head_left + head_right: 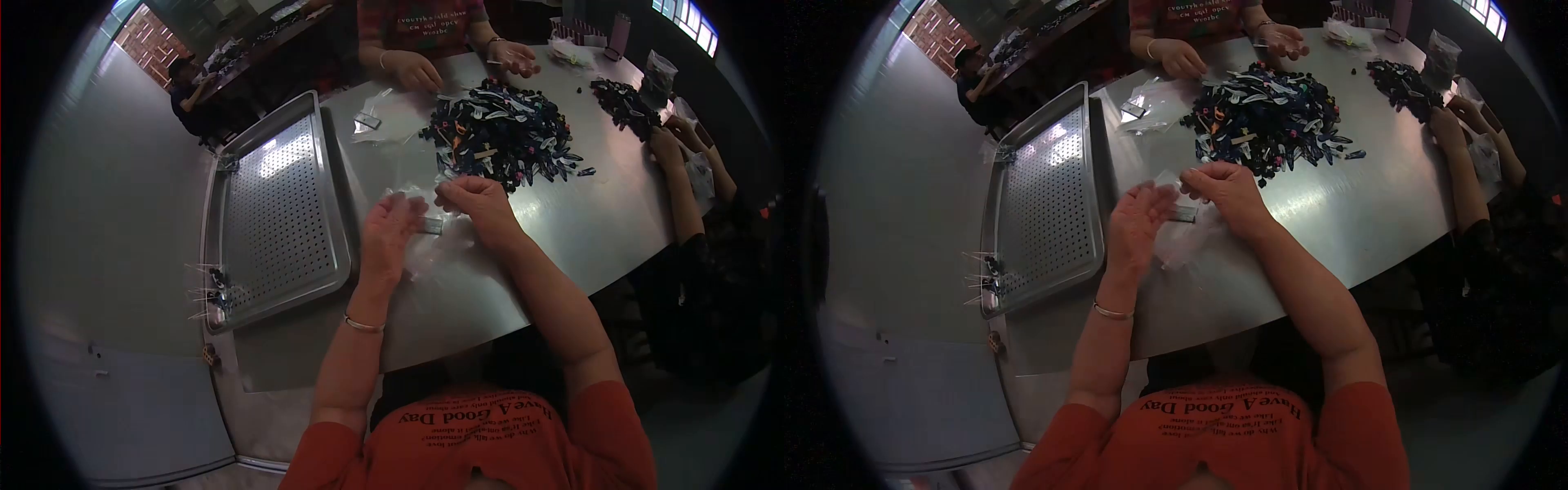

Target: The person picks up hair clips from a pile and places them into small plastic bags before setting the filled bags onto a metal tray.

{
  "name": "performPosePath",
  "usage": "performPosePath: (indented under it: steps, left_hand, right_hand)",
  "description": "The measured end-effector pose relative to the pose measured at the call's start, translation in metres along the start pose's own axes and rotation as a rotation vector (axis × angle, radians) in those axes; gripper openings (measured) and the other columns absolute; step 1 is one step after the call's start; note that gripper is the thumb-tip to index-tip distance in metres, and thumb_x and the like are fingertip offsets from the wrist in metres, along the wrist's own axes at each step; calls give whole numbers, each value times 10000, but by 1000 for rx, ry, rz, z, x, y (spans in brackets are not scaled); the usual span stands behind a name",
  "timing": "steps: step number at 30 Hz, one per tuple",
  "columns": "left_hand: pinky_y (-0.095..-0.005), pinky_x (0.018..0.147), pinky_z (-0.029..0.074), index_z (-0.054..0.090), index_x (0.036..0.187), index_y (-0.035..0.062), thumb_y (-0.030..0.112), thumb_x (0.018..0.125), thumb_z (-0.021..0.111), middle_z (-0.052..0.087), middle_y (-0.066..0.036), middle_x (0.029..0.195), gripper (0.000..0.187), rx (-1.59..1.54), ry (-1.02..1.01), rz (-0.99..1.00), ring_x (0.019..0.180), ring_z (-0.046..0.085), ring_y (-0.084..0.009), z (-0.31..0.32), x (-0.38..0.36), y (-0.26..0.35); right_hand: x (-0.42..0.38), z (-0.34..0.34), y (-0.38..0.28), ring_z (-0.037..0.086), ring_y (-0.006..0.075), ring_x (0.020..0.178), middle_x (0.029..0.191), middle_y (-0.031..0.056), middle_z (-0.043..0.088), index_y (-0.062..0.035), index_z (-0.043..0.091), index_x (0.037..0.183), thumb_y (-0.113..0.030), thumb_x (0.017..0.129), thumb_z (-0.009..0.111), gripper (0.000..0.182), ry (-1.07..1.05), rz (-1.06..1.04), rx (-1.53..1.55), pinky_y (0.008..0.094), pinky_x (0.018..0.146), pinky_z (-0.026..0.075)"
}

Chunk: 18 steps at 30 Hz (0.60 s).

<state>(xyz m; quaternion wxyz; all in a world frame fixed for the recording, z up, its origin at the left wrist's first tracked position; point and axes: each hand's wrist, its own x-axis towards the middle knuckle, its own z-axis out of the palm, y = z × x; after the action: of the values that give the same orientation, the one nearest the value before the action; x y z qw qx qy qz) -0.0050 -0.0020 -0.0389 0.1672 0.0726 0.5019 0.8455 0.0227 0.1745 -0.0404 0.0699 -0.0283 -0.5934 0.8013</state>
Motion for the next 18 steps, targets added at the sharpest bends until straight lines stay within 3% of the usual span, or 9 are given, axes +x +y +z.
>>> performPosePath:
  steps: [1, 3, 7, 13, 18]
  left_hand:
    - [-318, 821, 499, 455, 1147, 8, 191, 918, 577, 626, -147, 1031, 318, 0, 6, 20, 941, 626, -238, 2, -2, 1]
    - [-348, 809, 511, 459, 1132, 18, 193, 933, 550, 636, -139, 1002, 280, -118, -77, -132, 885, 634, -246, 11, -6, 0]
    - [-372, 810, 513, 485, 1096, 23, 185, 931, 551, 633, -133, 992, 240, -156, -32, -145, 882, 630, -245, 12, -8, -7]
    - [-400, 831, 516, 512, 1082, 36, 205, 939, 545, 627, -112, 954, 224, -350, -190, -306, 888, 628, -241, 12, -12, -10]
    - [-356, 794, 532, 541, 1041, 12, 172, 936, 556, 636, -109, 974, 193, -130, -93, -196, 863, 635, -216, 24, -18, -9]
  right_hand:
    - [-3, 2, -3, 572, 81, 700, 775, 28, 668, -16, 706, 857, -209, 849, 675, 196, 11, 5, -52, 226, 657, 441]
    - [-4, 5, -4, 571, 88, 698, 757, 24, 649, -9, 698, 856, -200, 850, 677, 192, 11, -23, -71, 229, 654, 444]
    - [-1, 4, 3, 551, 80, 677, 725, 12, 630, -23, 689, 815, -172, 850, 678, 154, 35, -32, -5, 228, 647, 438]
    - [-4, 5, 1, 539, 69, 678, 734, 4, 637, -36, 682, 797, -156, 858, 670, 135, 36, -89, 0, 219, 657, 433]
    - [-6, 7, 1, 533, 57, 653, 712, -2, 633, -34, 670, 772, -126, 845, 682, 118, -7, -142, -17, 214, 625, 427]
